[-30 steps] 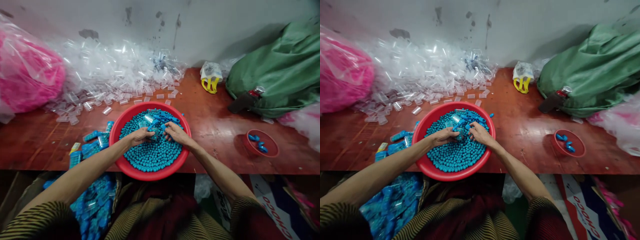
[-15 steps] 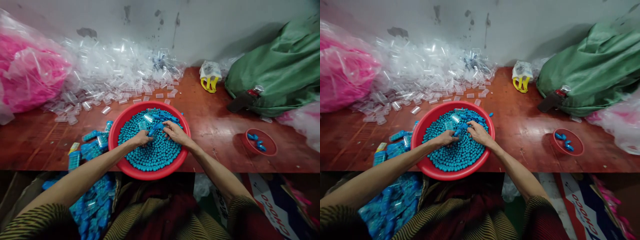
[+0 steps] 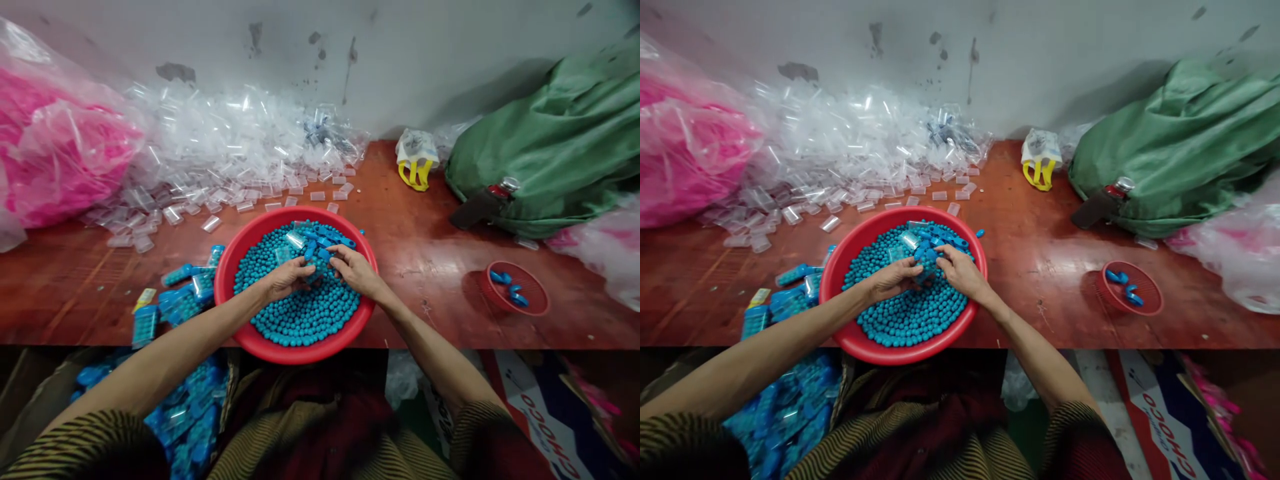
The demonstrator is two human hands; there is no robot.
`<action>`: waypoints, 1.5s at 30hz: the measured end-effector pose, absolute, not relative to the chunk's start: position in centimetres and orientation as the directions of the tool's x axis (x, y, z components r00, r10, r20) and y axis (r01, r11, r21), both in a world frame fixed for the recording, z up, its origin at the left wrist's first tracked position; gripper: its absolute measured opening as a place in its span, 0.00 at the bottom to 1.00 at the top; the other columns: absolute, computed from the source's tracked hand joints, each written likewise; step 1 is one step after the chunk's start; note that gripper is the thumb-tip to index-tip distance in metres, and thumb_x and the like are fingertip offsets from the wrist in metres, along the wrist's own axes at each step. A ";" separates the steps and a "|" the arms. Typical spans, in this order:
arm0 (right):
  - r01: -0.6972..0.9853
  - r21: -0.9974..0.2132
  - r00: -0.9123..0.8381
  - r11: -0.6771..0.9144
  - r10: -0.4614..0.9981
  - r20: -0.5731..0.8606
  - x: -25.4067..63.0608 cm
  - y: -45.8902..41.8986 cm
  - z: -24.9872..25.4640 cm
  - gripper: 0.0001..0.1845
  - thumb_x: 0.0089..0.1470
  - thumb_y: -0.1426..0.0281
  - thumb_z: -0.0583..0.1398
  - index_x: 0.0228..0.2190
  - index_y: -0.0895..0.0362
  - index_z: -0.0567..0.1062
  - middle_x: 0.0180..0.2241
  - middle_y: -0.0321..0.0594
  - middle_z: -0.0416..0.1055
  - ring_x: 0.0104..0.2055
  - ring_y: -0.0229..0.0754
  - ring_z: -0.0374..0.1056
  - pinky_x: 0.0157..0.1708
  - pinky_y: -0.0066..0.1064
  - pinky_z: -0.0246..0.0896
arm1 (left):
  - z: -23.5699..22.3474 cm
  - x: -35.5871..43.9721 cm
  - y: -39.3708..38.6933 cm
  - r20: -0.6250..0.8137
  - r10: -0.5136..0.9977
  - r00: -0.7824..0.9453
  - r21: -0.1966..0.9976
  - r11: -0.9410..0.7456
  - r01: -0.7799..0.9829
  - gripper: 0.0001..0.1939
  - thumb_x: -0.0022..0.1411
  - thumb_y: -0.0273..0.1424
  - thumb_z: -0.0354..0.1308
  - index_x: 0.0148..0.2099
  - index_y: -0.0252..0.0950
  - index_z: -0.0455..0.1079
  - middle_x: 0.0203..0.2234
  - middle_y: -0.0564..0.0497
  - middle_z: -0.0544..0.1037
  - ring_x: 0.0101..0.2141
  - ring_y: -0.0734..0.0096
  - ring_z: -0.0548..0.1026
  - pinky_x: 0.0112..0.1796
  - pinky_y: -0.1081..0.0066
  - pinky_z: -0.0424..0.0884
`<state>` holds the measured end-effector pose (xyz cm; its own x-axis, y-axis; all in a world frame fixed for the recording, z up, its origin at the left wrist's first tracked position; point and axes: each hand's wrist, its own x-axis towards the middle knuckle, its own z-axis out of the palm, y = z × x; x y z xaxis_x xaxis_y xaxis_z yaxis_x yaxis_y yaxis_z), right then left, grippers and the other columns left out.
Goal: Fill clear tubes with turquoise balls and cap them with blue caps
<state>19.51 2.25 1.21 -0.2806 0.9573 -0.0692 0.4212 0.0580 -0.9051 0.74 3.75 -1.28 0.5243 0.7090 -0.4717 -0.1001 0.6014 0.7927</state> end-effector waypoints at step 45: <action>0.168 -0.984 -0.143 -0.063 0.986 -0.087 17.4 0.6 0.9 0.23 0.49 0.64 0.60 0.46 0.59 0.70 0.33 0.40 0.72 0.27 0.37 0.68 0.29 0.31 0.68 | 2.1 0.7 -1.8 -0.334 0.872 0.359 0.943 0.315 0.111 0.27 0.55 0.39 0.56 0.54 0.38 0.53 0.20 0.61 0.65 0.13 0.79 0.66 0.16 0.77 0.62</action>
<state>17.41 0.58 0.85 -0.1425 0.9859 -0.0874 0.1681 -0.0629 -0.9838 0.73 -1.76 2.08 0.3586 0.8718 -0.3338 0.1114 0.3151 0.9425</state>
